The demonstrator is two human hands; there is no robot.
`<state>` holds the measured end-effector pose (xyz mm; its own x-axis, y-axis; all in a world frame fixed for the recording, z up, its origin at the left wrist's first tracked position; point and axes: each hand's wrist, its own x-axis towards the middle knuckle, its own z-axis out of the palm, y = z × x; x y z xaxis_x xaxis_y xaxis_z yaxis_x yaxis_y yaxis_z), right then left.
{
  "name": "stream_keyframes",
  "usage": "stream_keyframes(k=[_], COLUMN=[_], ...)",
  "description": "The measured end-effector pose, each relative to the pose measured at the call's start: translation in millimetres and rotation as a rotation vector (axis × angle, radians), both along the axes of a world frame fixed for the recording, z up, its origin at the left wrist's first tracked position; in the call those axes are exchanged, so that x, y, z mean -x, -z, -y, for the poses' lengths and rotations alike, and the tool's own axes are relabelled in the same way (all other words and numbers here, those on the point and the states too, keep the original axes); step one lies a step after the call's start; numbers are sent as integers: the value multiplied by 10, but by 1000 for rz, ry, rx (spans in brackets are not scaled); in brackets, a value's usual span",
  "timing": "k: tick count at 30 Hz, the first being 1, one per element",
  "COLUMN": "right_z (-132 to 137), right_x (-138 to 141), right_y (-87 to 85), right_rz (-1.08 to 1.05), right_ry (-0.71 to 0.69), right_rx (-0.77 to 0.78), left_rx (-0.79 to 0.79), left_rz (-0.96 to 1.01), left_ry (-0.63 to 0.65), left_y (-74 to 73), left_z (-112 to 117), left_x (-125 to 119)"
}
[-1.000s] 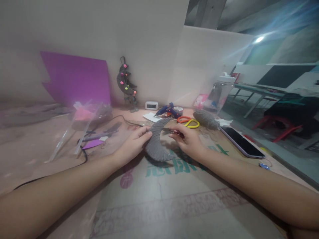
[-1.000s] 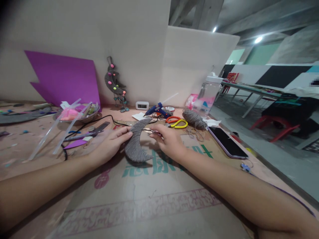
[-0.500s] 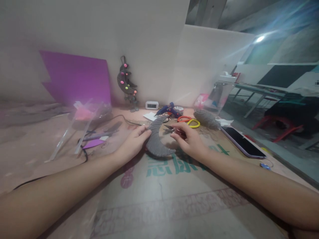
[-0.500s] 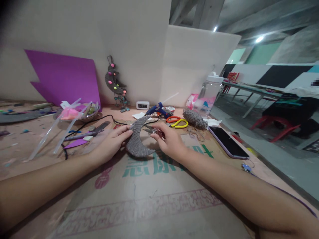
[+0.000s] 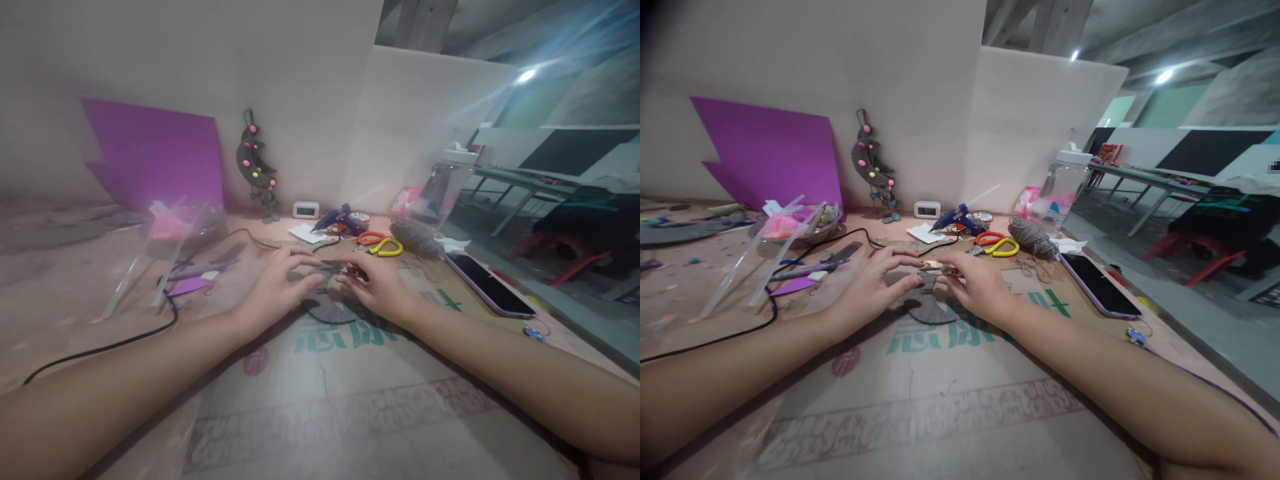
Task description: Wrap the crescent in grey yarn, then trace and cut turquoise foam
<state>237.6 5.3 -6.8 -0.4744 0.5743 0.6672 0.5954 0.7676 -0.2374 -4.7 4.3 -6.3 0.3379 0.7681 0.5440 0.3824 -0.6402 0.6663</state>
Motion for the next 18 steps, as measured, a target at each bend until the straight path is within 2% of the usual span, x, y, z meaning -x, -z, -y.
stream_keyframes(k=[6, 9, 13, 18], right_z=[52, 41, -24, -90], right_x=[27, 25, 3, -1], right_y=[-26, -21, 11, 30], right_rz=[102, 79, -76, -232], right_ry=[-37, 1, 55, 80], right_rx=[-93, -19, 100, 199], left_rx=[-28, 20, 136, 188], left_rz=[-15, -5, 68, 86], left_ry=[12, -13, -71, -32], left_y=[-3, 3, -9, -32], left_z=[32, 25, -13, -25], left_x=[-15, -10, 1, -8])
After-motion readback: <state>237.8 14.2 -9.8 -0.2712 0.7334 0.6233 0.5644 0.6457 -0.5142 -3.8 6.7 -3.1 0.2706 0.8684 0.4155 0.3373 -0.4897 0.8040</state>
